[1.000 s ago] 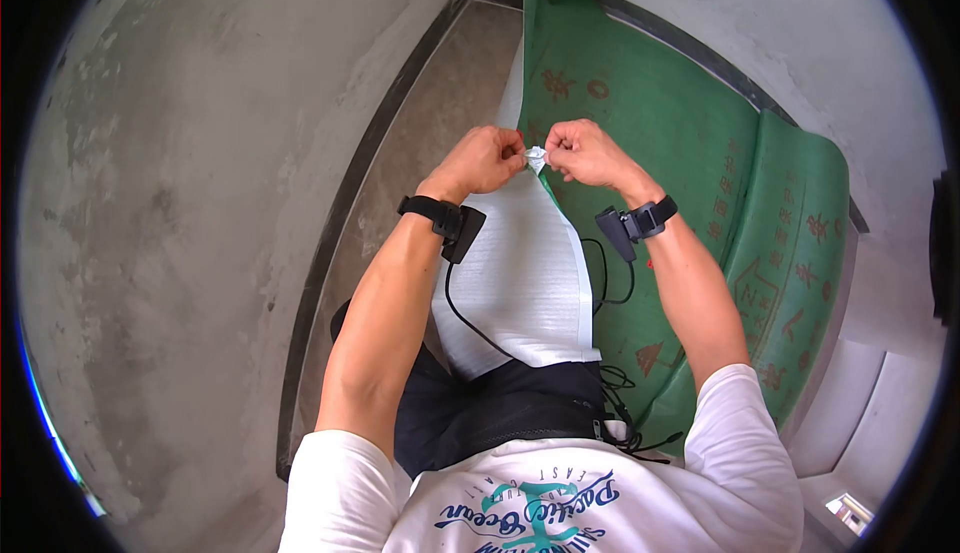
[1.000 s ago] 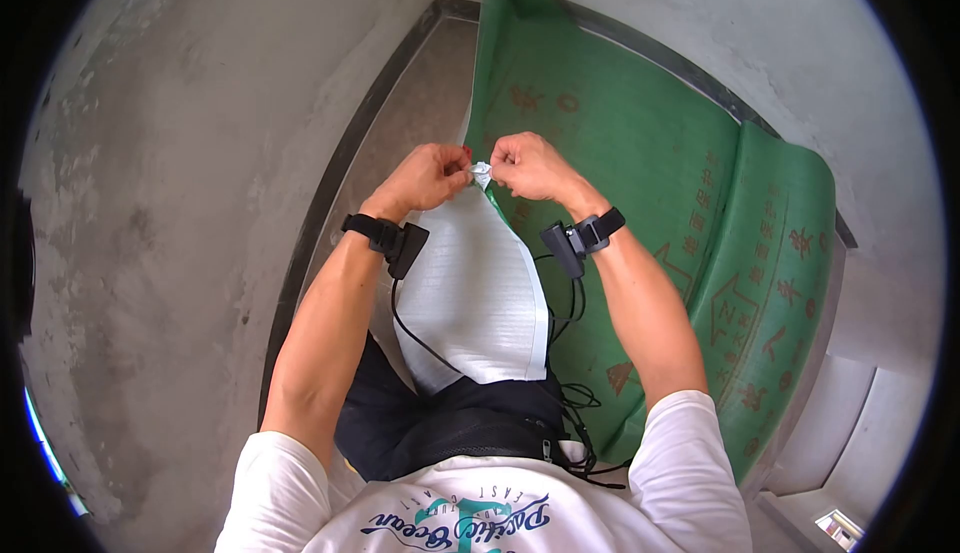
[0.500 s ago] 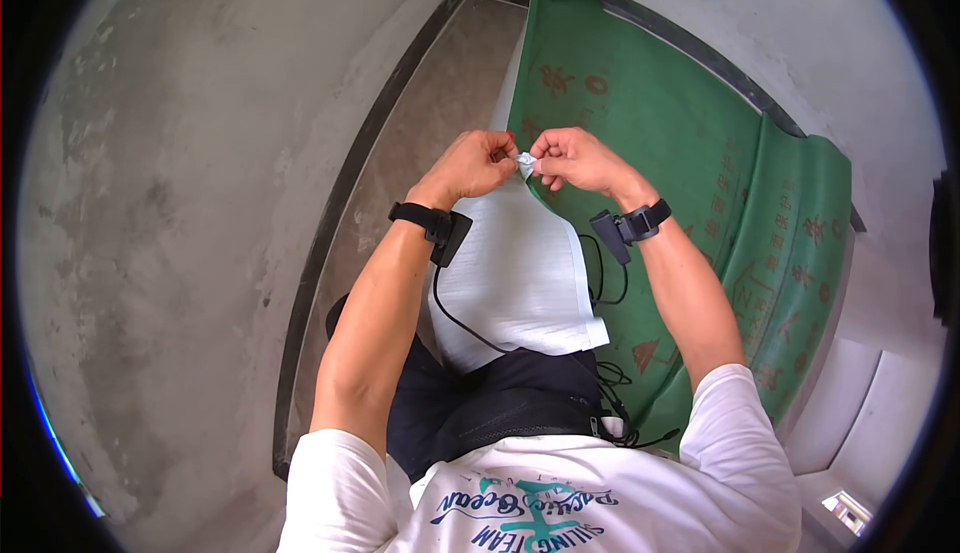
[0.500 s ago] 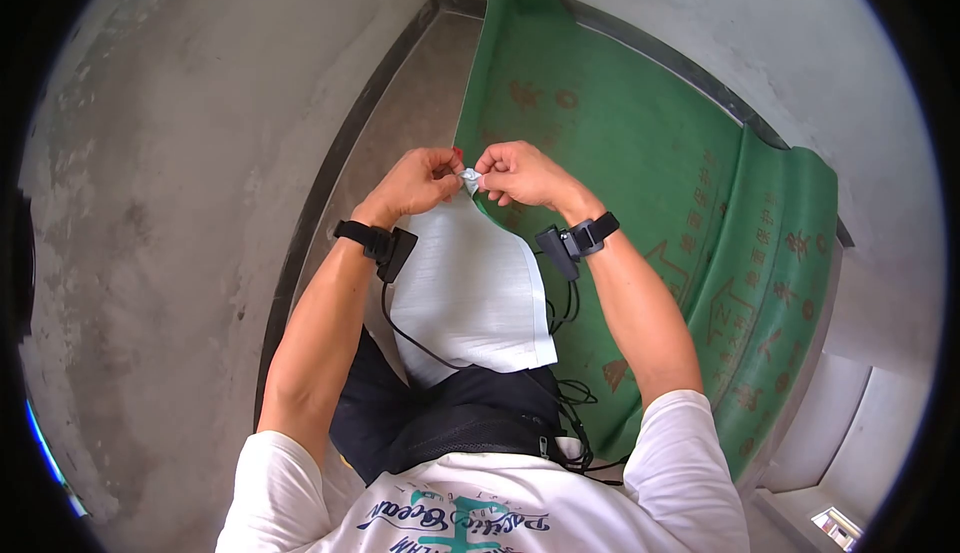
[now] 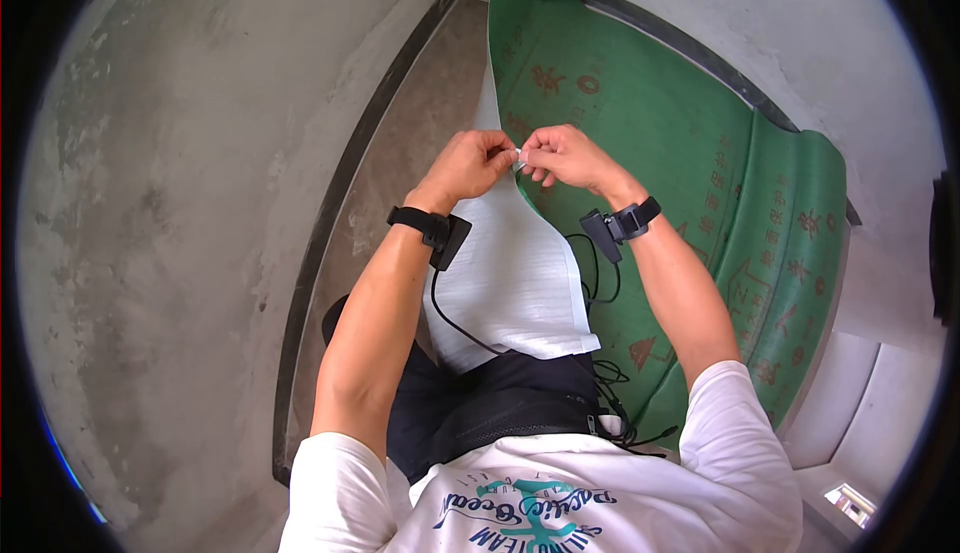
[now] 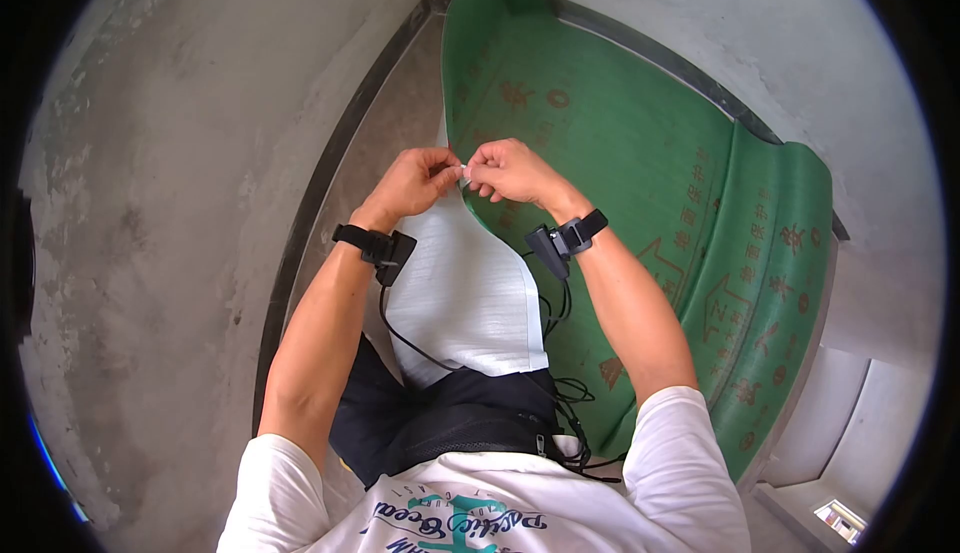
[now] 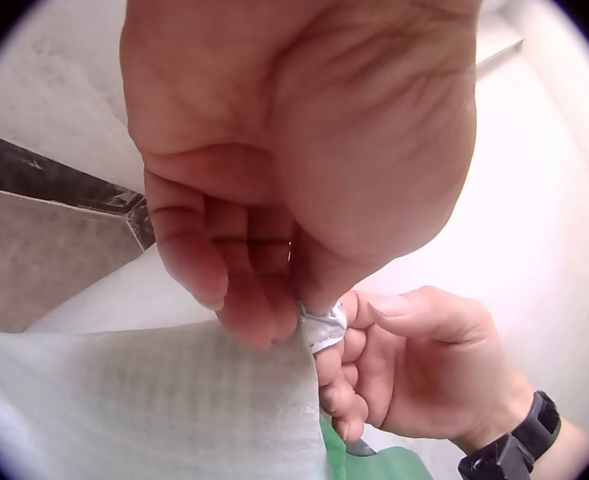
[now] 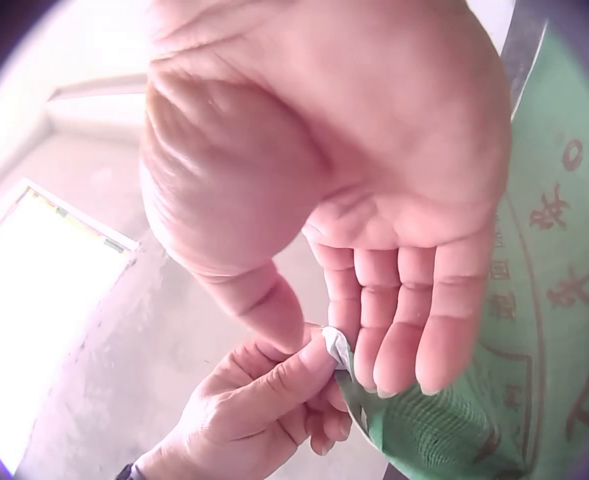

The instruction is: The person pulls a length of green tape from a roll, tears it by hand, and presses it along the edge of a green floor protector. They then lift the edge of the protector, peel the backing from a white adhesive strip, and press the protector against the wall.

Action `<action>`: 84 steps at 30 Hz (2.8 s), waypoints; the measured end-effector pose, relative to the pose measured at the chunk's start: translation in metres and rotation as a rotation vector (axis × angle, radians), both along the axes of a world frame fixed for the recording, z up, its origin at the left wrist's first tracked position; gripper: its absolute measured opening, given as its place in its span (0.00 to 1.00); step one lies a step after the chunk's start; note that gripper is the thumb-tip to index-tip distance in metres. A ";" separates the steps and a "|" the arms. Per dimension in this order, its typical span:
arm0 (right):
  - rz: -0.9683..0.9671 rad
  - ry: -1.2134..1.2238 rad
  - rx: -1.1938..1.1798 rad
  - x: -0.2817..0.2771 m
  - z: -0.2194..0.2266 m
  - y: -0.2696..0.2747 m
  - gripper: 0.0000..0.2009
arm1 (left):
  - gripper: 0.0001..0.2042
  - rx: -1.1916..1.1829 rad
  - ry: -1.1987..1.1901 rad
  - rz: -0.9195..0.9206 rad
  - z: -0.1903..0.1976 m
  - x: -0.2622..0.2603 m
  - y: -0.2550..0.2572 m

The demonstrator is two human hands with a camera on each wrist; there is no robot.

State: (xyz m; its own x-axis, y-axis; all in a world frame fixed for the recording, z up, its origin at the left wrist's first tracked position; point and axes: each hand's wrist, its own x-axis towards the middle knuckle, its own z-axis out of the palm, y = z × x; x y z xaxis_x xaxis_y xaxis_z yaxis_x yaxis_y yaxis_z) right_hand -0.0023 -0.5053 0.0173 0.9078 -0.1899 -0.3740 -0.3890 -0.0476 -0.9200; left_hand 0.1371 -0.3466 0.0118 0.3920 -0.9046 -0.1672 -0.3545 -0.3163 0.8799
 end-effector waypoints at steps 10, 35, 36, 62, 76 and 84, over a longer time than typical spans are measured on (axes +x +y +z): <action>-0.165 -0.086 -0.199 0.000 -0.002 0.014 0.09 | 0.08 -0.017 0.138 0.065 -0.009 0.002 -0.001; -0.462 0.099 0.832 0.004 -0.019 0.020 0.05 | 0.16 0.009 0.441 0.129 -0.007 0.011 0.009; -0.462 0.098 0.833 0.005 -0.018 0.020 0.05 | 0.16 0.010 0.440 0.129 -0.007 0.010 0.009; 0.240 -0.441 -0.638 0.035 0.023 0.015 0.13 | 0.29 -0.081 0.546 0.080 0.001 0.016 0.030; 0.218 -0.443 -0.616 0.041 0.007 0.002 0.09 | 0.12 0.046 0.449 0.287 0.005 0.003 0.039; 0.309 -0.404 -0.734 0.047 0.021 0.009 0.09 | 0.10 0.162 0.327 0.318 0.007 -0.017 0.041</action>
